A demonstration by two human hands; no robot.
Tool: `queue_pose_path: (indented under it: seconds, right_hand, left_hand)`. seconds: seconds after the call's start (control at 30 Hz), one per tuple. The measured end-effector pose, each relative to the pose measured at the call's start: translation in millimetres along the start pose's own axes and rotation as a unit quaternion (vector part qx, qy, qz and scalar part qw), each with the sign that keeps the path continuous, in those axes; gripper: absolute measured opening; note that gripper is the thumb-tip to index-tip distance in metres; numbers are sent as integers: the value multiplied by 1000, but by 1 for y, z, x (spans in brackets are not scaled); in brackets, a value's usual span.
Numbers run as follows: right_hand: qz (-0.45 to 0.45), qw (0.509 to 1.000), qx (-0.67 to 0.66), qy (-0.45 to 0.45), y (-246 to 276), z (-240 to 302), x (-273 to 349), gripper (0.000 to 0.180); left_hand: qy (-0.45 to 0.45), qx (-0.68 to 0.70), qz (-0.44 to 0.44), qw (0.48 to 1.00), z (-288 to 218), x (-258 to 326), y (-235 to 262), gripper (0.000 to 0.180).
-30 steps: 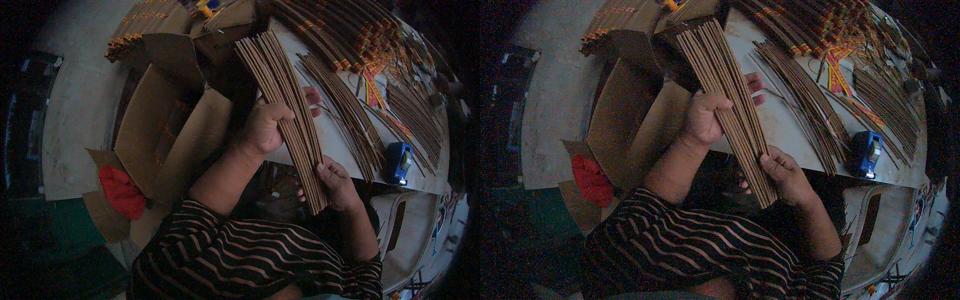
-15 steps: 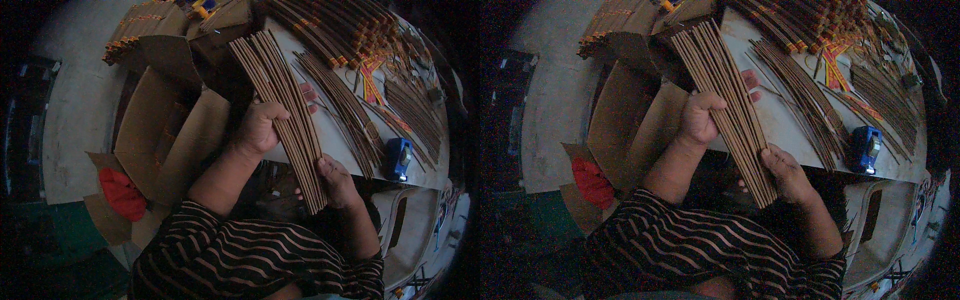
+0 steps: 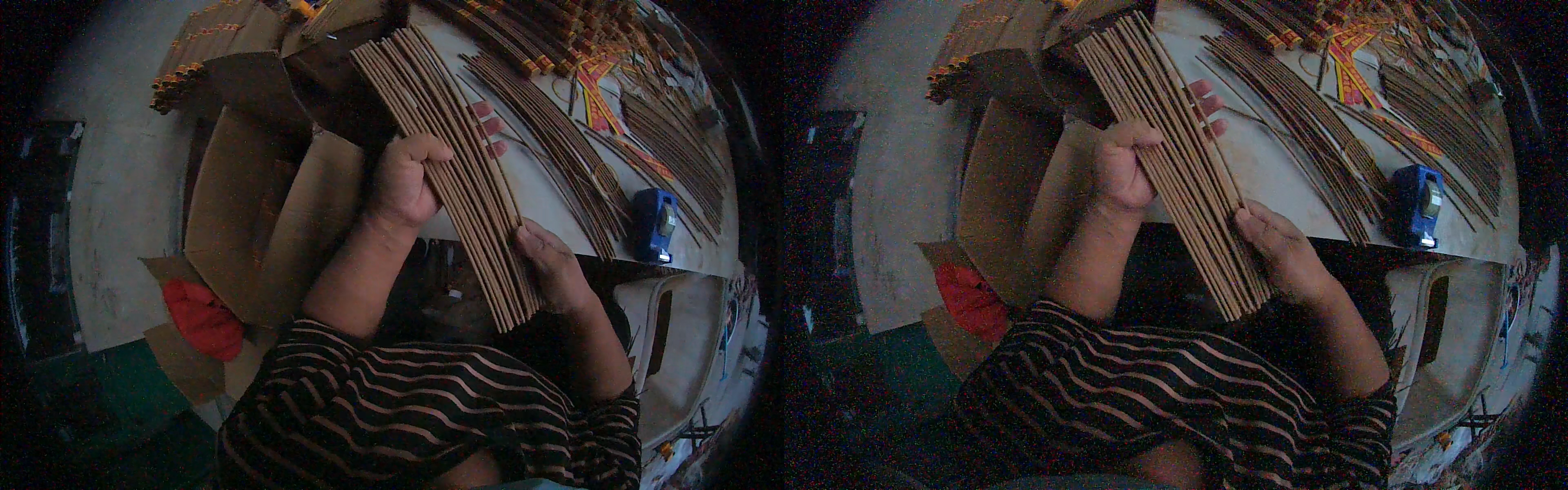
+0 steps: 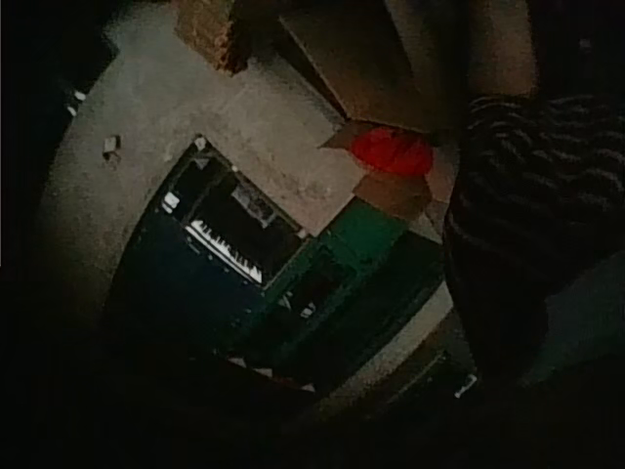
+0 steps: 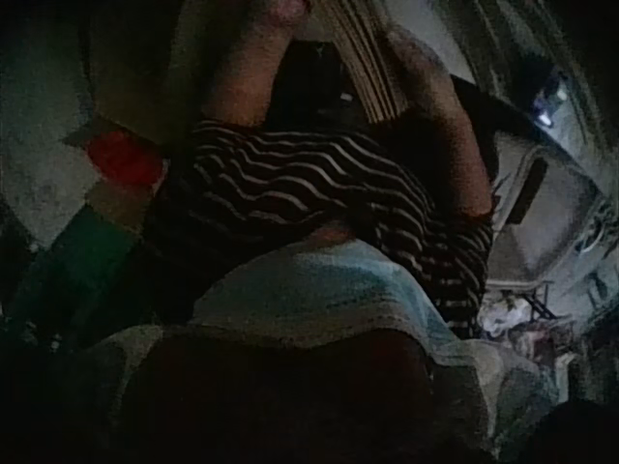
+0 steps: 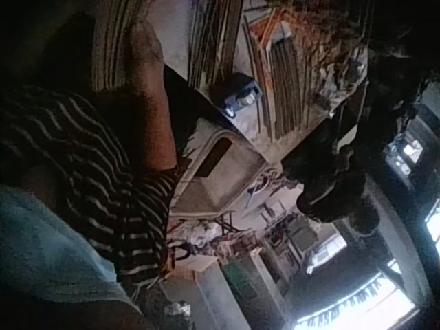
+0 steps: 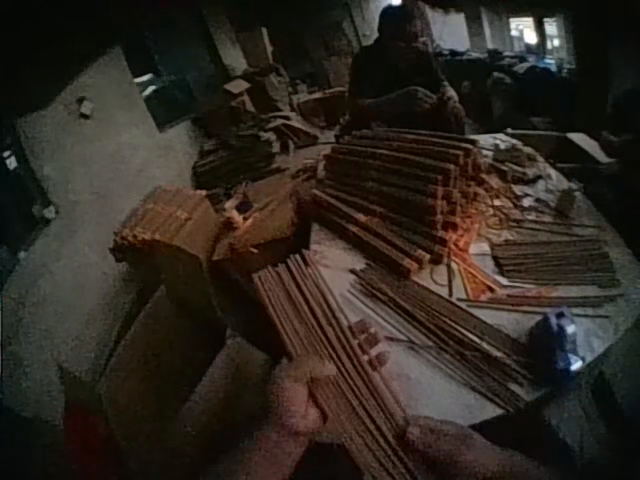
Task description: The person gathers thin wooden sticks, aligns them into bundles, and wraps each bundle with a small paper label. The person places the finished bundles into a cardboard box.
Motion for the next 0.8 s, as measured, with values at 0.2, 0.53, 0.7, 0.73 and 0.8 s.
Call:
queue_pose_path:
  seconds: [0.2,0.53,0.7,0.73,0.8]
  right_hand:
    - [48,993,100,35,-15,-1,0,51]
    - [100,983,-67,-138,-15,4,5,35]
    - [-3,985,154,-71,-25,3,0,27]
    - [-1,985,152,-76,-24,2,0,27]
    - [39,990,70,-114,-20,3,3,27]
  left_hand:
    - [-26,-70,-54,996,7,-5,14,28]
    - [47,72,-71,994,10,-5,-2,18]
    - [5,-128,-136,982,15,-6,0,14]
    - [13,-111,-140,984,16,-6,-2,14]
    - [29,-40,-96,994,14,-7,-4,16]
Point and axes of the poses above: each hand's wrist, its own x-axis away from the middle knuckle, its own y-axis out of the back of the hand, z = x × y, the point moved 1 cm from there along -x, towards the middle knuckle, and after that the axes turned 5 degrees about -x, right-handed, at the moved point
